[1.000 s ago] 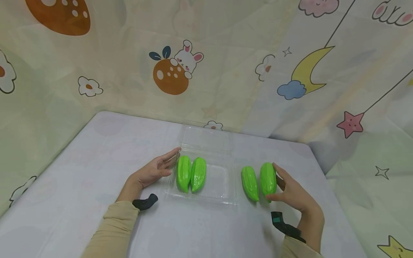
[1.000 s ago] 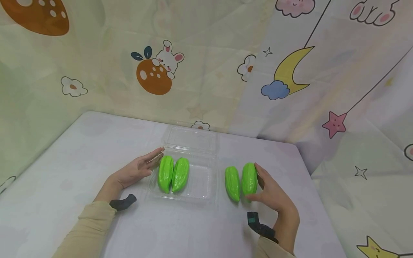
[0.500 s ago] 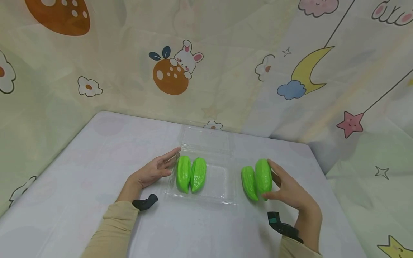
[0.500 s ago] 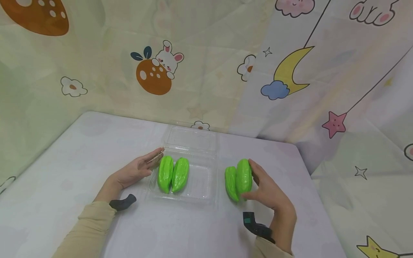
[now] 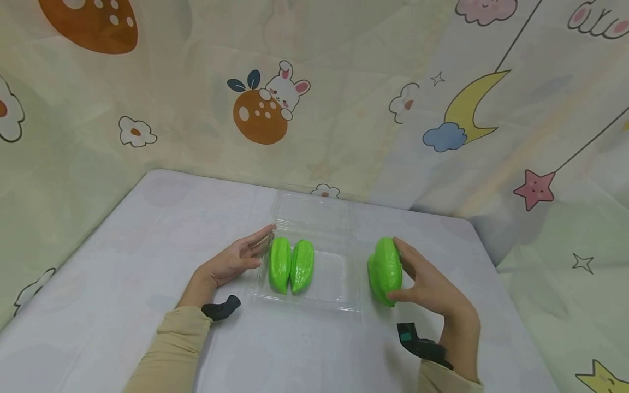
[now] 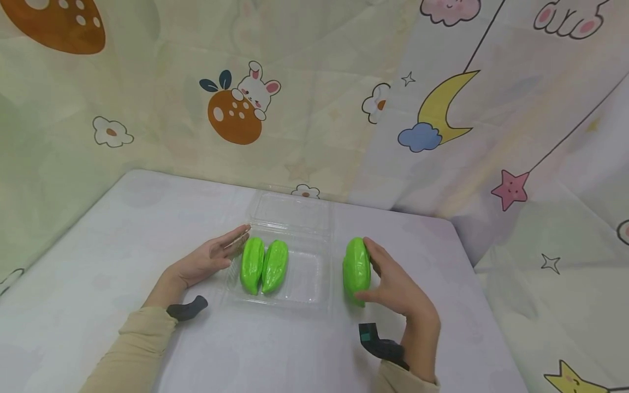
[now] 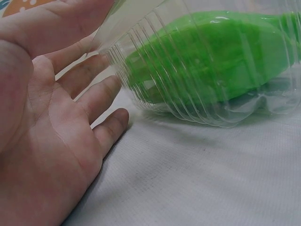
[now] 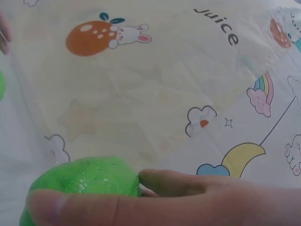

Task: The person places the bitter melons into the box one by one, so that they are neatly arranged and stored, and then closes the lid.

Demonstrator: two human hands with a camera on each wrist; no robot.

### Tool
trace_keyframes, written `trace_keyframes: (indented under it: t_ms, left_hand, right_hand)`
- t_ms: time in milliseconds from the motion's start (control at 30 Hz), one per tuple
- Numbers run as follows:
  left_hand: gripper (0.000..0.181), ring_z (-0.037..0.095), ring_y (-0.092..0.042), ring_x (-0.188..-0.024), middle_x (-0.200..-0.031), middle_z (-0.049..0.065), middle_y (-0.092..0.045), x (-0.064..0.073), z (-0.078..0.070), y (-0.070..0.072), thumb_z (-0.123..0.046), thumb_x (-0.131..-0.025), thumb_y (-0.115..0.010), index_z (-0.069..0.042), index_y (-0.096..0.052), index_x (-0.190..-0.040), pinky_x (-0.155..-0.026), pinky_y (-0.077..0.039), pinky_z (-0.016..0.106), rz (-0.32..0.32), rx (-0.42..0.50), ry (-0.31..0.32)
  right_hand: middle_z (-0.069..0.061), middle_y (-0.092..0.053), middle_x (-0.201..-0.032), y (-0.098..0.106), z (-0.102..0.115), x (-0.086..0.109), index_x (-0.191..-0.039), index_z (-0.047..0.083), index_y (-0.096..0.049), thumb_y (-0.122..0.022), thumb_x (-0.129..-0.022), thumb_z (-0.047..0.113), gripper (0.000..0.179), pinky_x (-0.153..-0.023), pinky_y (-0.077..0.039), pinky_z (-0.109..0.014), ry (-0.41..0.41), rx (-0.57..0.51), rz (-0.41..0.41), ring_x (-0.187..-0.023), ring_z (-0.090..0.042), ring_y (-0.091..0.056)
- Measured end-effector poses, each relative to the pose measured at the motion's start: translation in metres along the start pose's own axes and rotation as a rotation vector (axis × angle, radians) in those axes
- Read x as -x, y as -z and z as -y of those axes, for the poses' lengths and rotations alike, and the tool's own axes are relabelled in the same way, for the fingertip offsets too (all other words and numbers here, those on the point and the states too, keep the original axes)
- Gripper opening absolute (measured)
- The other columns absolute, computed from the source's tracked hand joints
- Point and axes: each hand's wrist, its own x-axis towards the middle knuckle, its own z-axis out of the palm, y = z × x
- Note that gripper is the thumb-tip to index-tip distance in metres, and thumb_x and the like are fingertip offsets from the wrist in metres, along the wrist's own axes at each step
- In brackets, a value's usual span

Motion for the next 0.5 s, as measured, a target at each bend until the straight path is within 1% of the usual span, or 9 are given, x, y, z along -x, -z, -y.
trace_keyframes:
  t_ms: [100,233,333,500]
  left_hand:
    - [0.088,0.028,-0.001,-0.148,-0.162,0.0,-0.006,0.0,-0.001,0.0,-0.012,-0.085,-0.069,-0.016,-0.014,-0.154,-0.117,0.003,0.051,0.007,0.002,-0.004]
    - [0.089,0.028,-0.001,-0.148,-0.162,0.0,-0.005,0.0,0.0,0.0,-0.013,-0.085,-0.069,-0.016,-0.013,-0.154,-0.117,0.002,0.051,0.011,0.003,-0.006]
    - [0.089,0.027,-0.001,-0.148,-0.162,0.0,-0.005,0.0,0.0,0.0,-0.013,-0.085,-0.07,-0.017,-0.014,-0.154,-0.117,0.002,0.05,0.01,0.005,-0.004]
    - [0.089,0.026,-0.001,-0.148,-0.162,0.0,-0.006,-0.001,0.0,0.0,-0.013,-0.085,-0.07,-0.017,-0.014,-0.154,-0.117,0.003,0.05,0.006,0.007,-0.001]
  right_hand:
    - [-0.005,-0.022,-0.155,-0.002,0.005,-0.003,-0.153,0.016,-0.013,-0.084,-0.069,0.013,0.11,-0.111,-0.028,-0.045,0.014,-0.004,0.007,-0.143,-0.03,-0.028]
    - [-0.005,-0.023,-0.154,-0.005,0.011,-0.007,-0.153,0.014,-0.013,-0.084,-0.069,0.013,0.11,-0.112,-0.027,-0.043,0.035,-0.01,0.02,-0.142,-0.027,-0.027]
    - [-0.005,-0.024,-0.154,-0.008,0.015,-0.01,-0.153,0.014,-0.014,-0.085,-0.069,0.014,0.11,-0.112,-0.029,-0.045,0.035,-0.014,0.027,-0.141,-0.027,-0.03]
    - [-0.005,-0.024,-0.154,-0.013,0.018,-0.014,-0.153,0.011,-0.014,-0.085,-0.069,0.017,0.11,-0.11,-0.032,-0.048,0.015,-0.029,0.034,-0.139,-0.029,-0.034]
